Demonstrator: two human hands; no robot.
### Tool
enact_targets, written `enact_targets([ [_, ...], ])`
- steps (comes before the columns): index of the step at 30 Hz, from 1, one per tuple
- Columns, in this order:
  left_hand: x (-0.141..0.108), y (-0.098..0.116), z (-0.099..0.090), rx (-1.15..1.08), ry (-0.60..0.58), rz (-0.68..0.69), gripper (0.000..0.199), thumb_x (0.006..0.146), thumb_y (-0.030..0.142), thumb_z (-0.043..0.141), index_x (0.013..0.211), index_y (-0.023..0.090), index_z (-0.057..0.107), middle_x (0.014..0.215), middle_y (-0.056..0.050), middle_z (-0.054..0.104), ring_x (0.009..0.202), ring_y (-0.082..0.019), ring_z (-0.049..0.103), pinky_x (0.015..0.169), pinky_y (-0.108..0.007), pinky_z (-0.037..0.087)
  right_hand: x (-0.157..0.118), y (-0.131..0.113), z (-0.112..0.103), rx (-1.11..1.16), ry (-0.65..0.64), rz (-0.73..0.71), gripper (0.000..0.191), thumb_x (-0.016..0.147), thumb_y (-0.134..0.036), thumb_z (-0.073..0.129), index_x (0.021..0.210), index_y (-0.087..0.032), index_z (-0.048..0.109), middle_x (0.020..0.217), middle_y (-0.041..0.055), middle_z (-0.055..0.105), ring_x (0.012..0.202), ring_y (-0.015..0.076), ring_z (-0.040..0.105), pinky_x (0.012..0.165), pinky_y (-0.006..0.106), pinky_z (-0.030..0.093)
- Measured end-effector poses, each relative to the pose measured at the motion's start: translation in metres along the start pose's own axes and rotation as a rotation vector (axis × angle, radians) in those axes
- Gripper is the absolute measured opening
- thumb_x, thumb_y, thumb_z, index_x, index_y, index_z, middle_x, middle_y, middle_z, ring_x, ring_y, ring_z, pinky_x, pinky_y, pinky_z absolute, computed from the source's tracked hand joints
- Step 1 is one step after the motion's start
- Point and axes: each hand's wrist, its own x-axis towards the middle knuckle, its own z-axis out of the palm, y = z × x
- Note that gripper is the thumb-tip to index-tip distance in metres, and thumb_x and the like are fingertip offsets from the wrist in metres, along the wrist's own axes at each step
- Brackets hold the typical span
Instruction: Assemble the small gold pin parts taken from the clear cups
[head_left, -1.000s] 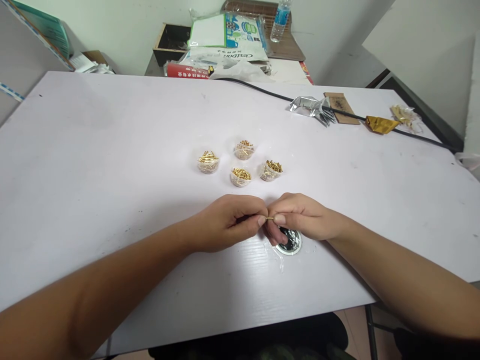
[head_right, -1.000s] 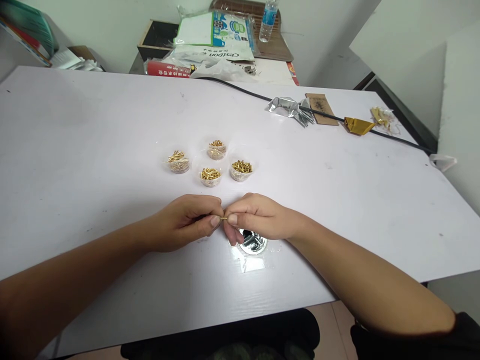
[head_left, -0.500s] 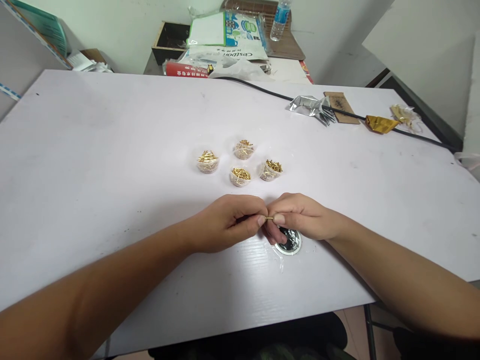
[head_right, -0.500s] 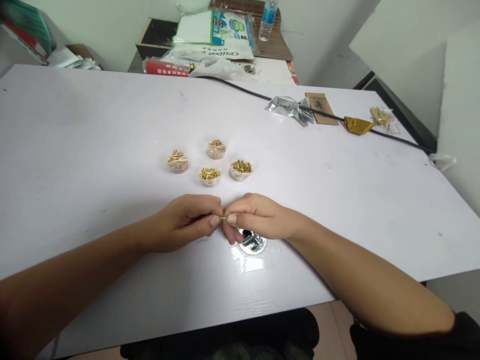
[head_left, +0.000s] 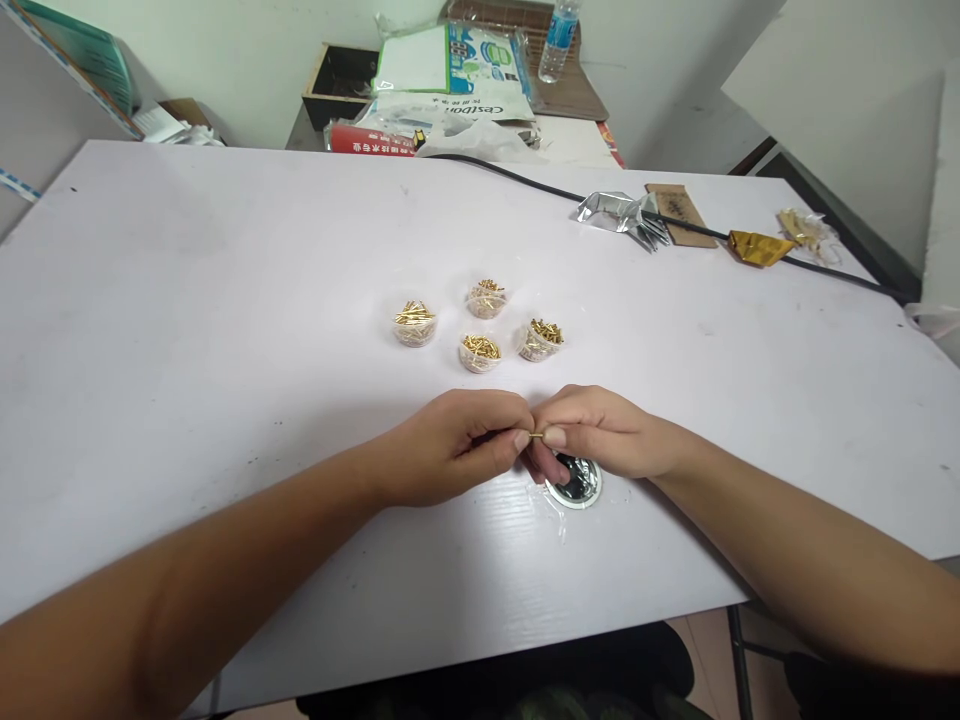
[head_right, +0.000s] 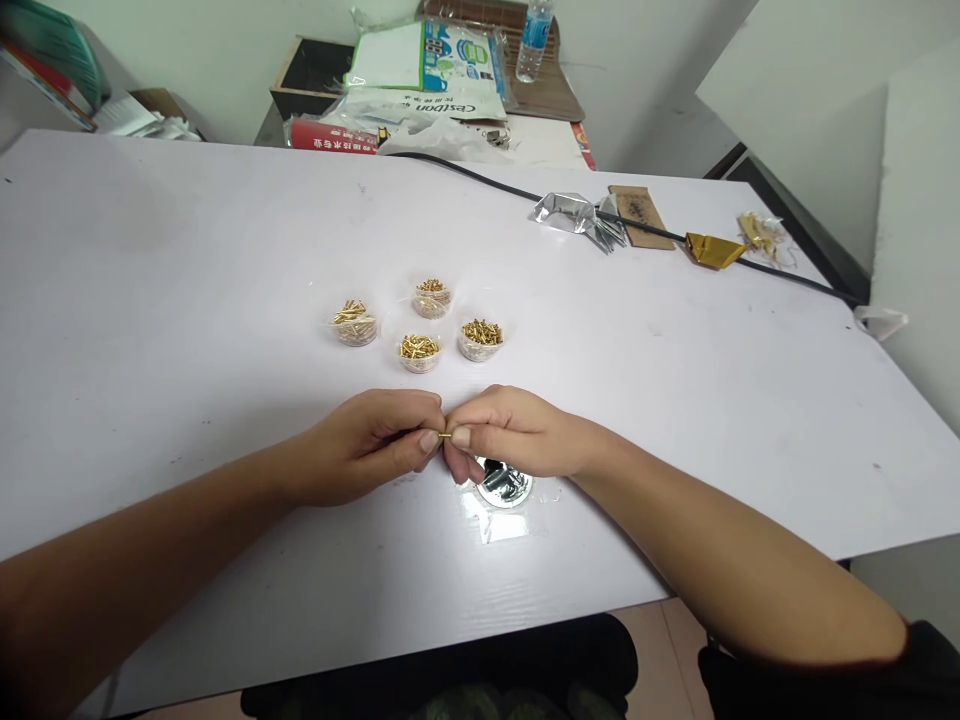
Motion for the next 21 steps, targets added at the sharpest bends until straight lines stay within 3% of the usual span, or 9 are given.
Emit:
enact_targets([
  [12, 0.0000, -0.0012, -0.0001, -0.020, 0.002, -0.006, 0.023, 0.096, 0.013, 0.044, 0.081, 0.012, 0.061, 0.072, -0.002, 0.063, 0.068, -0.008, 0.060, 0.060, -0.016, 0.048, 0.0006, -0.0012, 0.0002, -0.015, -0.002, 0.003, 0.041, 0.102, -0.033, 0.042, 0.073, -0.012, 0.063, 0.065, 0.0037, 0.058, 0.069, 0.0146, 0.061, 0.067, 0.029, 0.051],
  [17, 0.0015, -0.0003, 0.0006, -0.053, 0.034, -0.017, 0.023, 0.097, 0.014, 0.042, 0.080, 0.015, 0.057, 0.075, -0.003, 0.067, 0.070, -0.009, 0.061, 0.062, -0.018, 0.048, 0.0011, -0.0003, 0.0022, 0.069, 0.086, 0.002, 0.041, 0.100, -0.036, 0.047, 0.071, -0.011, 0.063, 0.069, 0.0059, 0.061, 0.068, 0.0153, 0.060, 0.064, 0.029, 0.051],
  [21, 0.0012, -0.0013, 0.0014, -0.007, 0.066, -0.017, 0.022, 0.095, 0.015, 0.044, 0.078, 0.016, 0.058, 0.069, -0.001, 0.065, 0.070, -0.010, 0.061, 0.063, -0.020, 0.049, 0.0020, 0.0002, 0.0039, -0.012, 0.141, -0.073, 0.042, 0.100, -0.037, 0.048, 0.070, -0.012, 0.063, 0.064, 0.0051, 0.062, 0.063, 0.0150, 0.061, 0.060, 0.028, 0.050],
])
